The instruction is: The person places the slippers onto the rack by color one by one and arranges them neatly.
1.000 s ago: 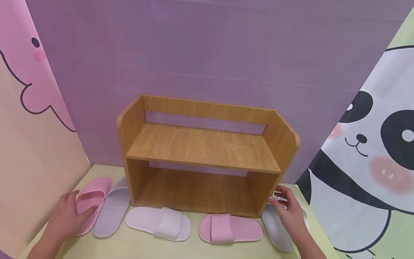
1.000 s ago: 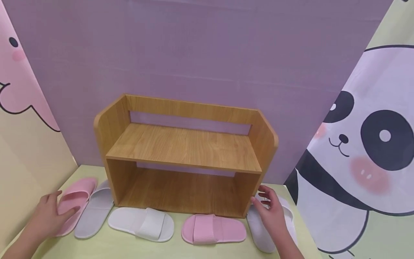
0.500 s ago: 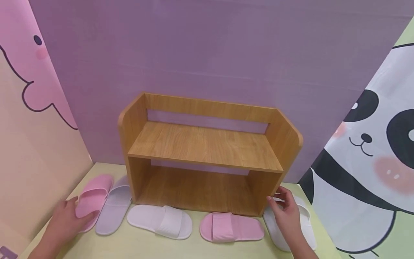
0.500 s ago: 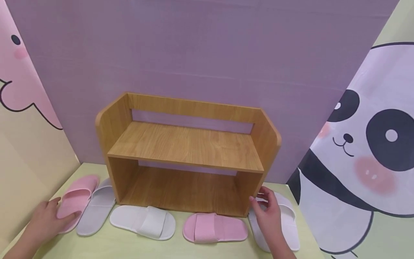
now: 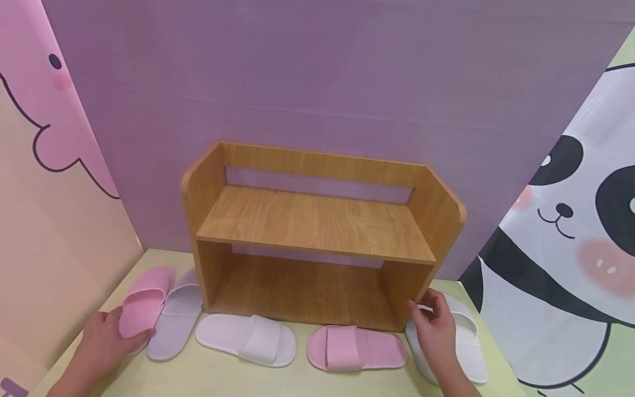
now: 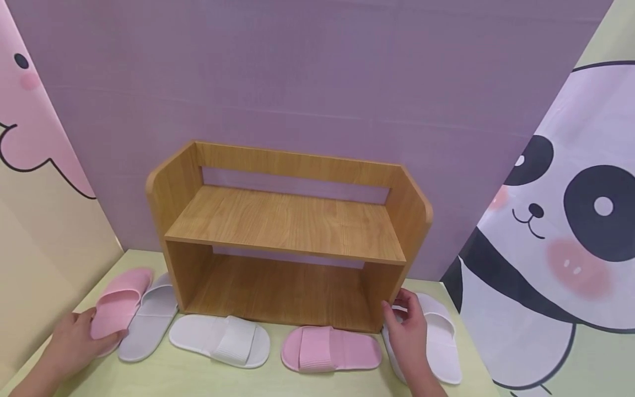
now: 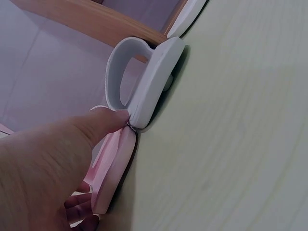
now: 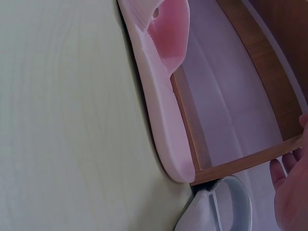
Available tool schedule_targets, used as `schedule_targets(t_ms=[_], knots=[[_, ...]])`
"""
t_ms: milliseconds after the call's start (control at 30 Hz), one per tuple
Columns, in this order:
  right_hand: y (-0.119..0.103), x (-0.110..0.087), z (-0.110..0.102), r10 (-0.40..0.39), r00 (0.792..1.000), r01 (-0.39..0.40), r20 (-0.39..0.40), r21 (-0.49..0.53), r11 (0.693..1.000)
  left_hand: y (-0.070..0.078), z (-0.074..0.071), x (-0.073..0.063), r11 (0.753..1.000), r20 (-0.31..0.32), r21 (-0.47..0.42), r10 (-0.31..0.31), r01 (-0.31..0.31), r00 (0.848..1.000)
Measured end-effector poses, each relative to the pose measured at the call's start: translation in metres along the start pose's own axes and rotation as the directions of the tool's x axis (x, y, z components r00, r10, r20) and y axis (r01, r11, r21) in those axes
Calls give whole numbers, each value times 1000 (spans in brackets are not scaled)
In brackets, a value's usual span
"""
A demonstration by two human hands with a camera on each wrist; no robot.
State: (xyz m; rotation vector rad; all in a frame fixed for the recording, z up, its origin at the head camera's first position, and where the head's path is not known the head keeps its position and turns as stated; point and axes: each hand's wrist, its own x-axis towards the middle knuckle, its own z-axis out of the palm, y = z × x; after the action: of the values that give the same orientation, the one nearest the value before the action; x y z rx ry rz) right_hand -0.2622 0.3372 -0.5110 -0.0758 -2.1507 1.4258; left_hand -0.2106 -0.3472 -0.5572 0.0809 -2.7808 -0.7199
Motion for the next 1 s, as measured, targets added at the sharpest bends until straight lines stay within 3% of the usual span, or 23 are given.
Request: schedule_targets(t_ms=[333,633,867,1000], knots=[[6,3,4,-50,997,50,-51,-1,999,-5,4,-2,1000,9,-13,-17,18,1000],[9,4,7,-58,996,55,-74,-31,998,-6,4,0,1000,-3,1,4,-4,1000],[3,1,8,-52,996,47,-70,-69,996,-12,-1,3,1000,90,4,-4,4,996],[5,1,8,-57,996,51,-65,-91,995,-17,-3,5,999,98,19,30,-32,995]])
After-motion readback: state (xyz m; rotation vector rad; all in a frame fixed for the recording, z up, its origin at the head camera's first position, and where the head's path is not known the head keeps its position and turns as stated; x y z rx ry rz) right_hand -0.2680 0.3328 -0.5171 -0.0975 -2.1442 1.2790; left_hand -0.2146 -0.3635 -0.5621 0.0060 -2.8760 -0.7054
